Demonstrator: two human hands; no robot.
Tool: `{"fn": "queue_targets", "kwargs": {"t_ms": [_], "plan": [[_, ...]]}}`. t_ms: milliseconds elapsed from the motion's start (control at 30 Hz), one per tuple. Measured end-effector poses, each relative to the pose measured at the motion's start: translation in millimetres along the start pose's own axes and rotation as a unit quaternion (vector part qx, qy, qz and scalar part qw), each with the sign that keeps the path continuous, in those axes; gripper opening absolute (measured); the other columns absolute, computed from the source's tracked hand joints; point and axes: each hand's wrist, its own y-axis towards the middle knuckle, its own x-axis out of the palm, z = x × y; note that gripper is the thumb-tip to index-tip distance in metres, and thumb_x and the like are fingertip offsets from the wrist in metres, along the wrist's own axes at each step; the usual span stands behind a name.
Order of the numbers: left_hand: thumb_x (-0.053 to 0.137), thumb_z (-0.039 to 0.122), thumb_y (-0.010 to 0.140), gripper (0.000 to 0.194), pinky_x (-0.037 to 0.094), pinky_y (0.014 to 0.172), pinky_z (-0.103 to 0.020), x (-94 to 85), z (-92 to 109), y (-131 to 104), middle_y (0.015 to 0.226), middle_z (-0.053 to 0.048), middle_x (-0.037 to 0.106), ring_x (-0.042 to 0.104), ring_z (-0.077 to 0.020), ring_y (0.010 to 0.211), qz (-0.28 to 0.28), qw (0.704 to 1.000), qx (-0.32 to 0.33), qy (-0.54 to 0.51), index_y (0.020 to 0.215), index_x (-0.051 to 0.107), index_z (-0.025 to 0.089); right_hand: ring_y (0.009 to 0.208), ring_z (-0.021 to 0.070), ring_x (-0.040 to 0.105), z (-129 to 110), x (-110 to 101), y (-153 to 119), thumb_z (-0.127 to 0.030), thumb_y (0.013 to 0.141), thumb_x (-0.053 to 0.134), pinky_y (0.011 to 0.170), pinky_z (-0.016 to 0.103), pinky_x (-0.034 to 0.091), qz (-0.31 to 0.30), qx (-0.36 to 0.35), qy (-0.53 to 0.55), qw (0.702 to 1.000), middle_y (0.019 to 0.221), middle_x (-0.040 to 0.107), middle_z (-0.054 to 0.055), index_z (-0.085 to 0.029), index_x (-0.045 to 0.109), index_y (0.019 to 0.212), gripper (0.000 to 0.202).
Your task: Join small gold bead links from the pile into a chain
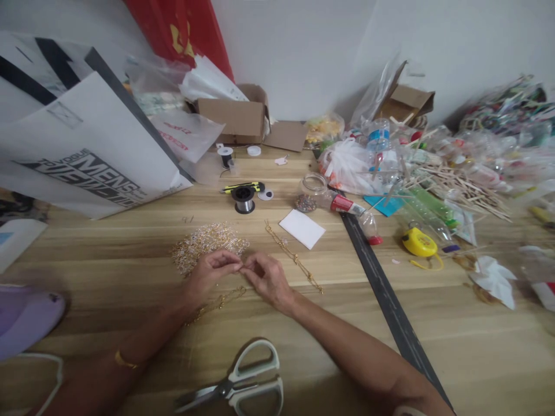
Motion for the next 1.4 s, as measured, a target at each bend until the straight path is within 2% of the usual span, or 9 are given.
{"fn": "queue_targets", "kwargs": {"t_ms": [167,433,667,833,1000,1133,1300,1400], "plan": [[0.075,0.022,0.059,0.024,0.050,0.070,-0.026,-1.6,-3.9,0.9,0.076,-0.004,0.072,0.065,-0.0153,0.071,-0.013,1.000,-0.009,-0.013,0.081,0.069,0.014,0.059,0.0116,0.052,-0.1,1.1,0.3,-0.033,0.082,0.059,0.055,0.022,0.042,0.000,-0.010,0.003,1.000,0.068,0.059,0.001,-0.018,0.056,0.078,0.016],[0.074,0.023,0.058,0.014,0.049,0.066,-0.025,-2.0,-1.2,0.2,0.067,-0.003,0.070,0.063,-0.0142,0.064,-0.011,1.000,-0.011,0.007,0.067,0.068,0.014,0.060,0.0117,0.053,-4.0,-1.4,1.3,-0.031,0.082,0.059,0.055,0.023,0.041,0.000,-0.019,0.005,1.000,0.068,0.060,0.001,-0.018,0.056,0.078,0.014],[0.072,0.027,0.062,0.014,0.049,0.067,-0.027,-2.6,1.3,0.9,0.066,-0.003,0.069,0.062,-0.0153,0.064,-0.020,0.999,-0.014,0.026,0.068,0.069,0.014,0.064,0.0131,0.054,-2.6,-0.6,0.8,-0.032,0.081,0.060,0.059,0.025,0.043,0.014,-0.030,-0.013,0.999,0.072,0.060,0.002,-0.019,0.054,0.080,0.015],[0.069,0.027,0.066,0.012,0.047,0.068,-0.026,-2.2,1.4,0.0,0.069,-0.003,0.068,0.060,-0.0157,0.068,-0.041,0.997,0.034,0.054,0.067,0.069,0.015,0.073,0.0156,0.055,-3.4,-1.9,1.8,-0.031,0.079,0.063,0.066,0.028,0.044,0.035,-0.074,-0.046,0.996,0.080,0.059,0.004,-0.019,0.054,0.087,0.017],[0.066,0.026,0.070,0.012,0.045,0.073,-0.026,-2.6,-1.0,0.2,0.072,-0.004,0.064,0.058,-0.0168,0.074,-0.052,0.990,0.105,0.084,0.064,0.067,0.015,0.077,0.0160,0.057,-2.4,-1.4,0.0,-0.026,0.083,0.056,0.071,0.029,0.045,0.014,-0.084,-0.041,0.995,0.084,0.062,0.004,-0.020,0.054,0.093,0.011],[0.065,0.025,0.071,0.011,0.044,0.073,-0.026,-4.4,0.5,0.6,0.072,-0.003,0.062,0.057,-0.0165,0.074,-0.042,0.988,0.112,0.099,0.065,0.067,0.015,0.078,0.0162,0.055,-4.2,-2.6,-0.5,-0.020,0.083,0.051,0.071,0.030,0.045,0.016,-0.101,-0.055,0.993,0.083,0.059,0.004,-0.020,0.053,0.093,0.010],[0.064,0.024,0.071,0.010,0.043,0.071,-0.026,-4.7,2.9,-0.2,0.071,-0.003,0.062,0.057,-0.0164,0.073,-0.047,0.986,0.121,0.107,0.065,0.067,0.015,0.096,0.0209,0.052,-12.1,-6.7,2.4,-0.018,0.076,0.056,0.083,0.036,0.044,0.045,-0.138,-0.060,0.988,0.100,0.053,0.009,-0.019,0.050,0.098,0.023],[0.064,0.024,0.072,0.011,0.043,0.070,-0.026,-4.7,1.9,-0.3,0.072,-0.004,0.062,0.057,-0.0162,0.072,-0.054,0.985,0.123,0.108,0.066,0.067,0.015,0.091,0.0198,0.055,-11.6,-6.0,2.2,-0.021,0.078,0.059,0.079,0.034,0.045,0.041,-0.136,-0.059,0.988,0.095,0.057,0.008,-0.020,0.052,0.096,0.020]]}}
